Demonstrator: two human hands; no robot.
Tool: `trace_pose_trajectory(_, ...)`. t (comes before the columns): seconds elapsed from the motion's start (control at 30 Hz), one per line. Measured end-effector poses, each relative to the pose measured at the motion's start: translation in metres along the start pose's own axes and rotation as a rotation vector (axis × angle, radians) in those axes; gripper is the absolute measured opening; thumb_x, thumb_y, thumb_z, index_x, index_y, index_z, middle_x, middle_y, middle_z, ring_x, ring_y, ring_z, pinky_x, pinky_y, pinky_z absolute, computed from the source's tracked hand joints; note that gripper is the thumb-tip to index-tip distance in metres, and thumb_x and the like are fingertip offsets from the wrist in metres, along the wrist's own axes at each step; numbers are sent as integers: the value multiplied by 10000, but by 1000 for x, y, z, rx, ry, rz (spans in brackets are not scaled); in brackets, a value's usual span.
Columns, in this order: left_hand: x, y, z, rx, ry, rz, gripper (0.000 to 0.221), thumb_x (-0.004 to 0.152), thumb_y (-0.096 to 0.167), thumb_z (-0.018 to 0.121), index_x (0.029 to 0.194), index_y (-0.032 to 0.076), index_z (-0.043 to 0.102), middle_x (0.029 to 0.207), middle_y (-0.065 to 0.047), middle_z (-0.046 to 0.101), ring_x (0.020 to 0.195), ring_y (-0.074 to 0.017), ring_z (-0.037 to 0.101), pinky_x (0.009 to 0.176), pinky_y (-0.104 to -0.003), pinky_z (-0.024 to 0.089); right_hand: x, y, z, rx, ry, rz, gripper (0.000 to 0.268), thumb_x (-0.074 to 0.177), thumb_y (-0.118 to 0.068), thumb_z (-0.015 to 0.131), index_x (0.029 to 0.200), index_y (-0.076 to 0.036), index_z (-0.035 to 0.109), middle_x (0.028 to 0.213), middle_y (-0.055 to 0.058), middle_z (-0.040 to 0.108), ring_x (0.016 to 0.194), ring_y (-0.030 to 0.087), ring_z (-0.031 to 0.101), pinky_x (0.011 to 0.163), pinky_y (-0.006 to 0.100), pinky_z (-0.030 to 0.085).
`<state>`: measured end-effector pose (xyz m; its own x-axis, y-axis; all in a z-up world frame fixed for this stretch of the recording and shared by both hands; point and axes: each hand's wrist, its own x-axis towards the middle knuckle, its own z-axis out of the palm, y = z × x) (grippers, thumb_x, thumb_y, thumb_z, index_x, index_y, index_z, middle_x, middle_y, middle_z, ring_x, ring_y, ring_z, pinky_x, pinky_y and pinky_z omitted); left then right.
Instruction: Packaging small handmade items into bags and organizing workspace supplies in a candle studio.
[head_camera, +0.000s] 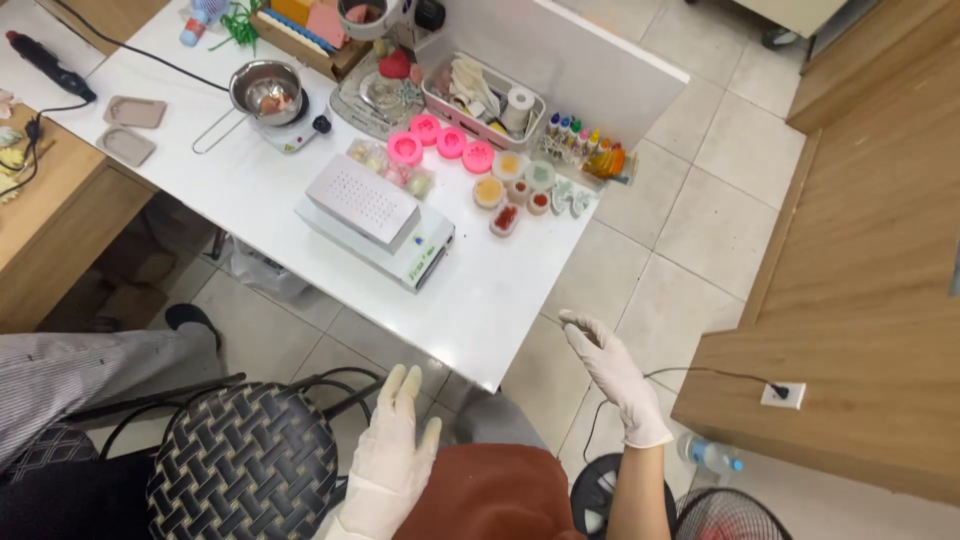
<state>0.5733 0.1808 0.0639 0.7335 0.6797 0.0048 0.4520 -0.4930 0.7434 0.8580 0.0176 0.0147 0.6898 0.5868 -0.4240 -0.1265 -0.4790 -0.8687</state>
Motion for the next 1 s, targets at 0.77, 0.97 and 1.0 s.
trace_pose_trajectory(0.77,301,-71,2,176,-195,543,424,807,202,661,1202,62,600,1345,-219,551,1064,-399,634,882,-501,525,122,-103,114,-82,116,500,439,968,-346,603,1364,-164,656,1229,60,723,1139,156,629,1007,298,476)
trace_pose_trajectory(0.97,357,-140,-38,305,-536,204,188,1009,291,621,1017,103,612,1012,-95,656,926,-338,682,810,-466,552,216,-181,182,-88,99,389,470,939,-359,625,1362,-155,646,1154,25,736,1041,126,641,944,280,501)
trace_pose_trajectory(1.0,363,-145,-44,302,-538,204,188,1009,291,621,1017,103,612,1012,-95,656,926,-338,682,810,-466,552,221,-178,185,-90,100,391,470,939,-359,625,1362,-155,646,1154,25,736,1041,126,641,944,280,501)
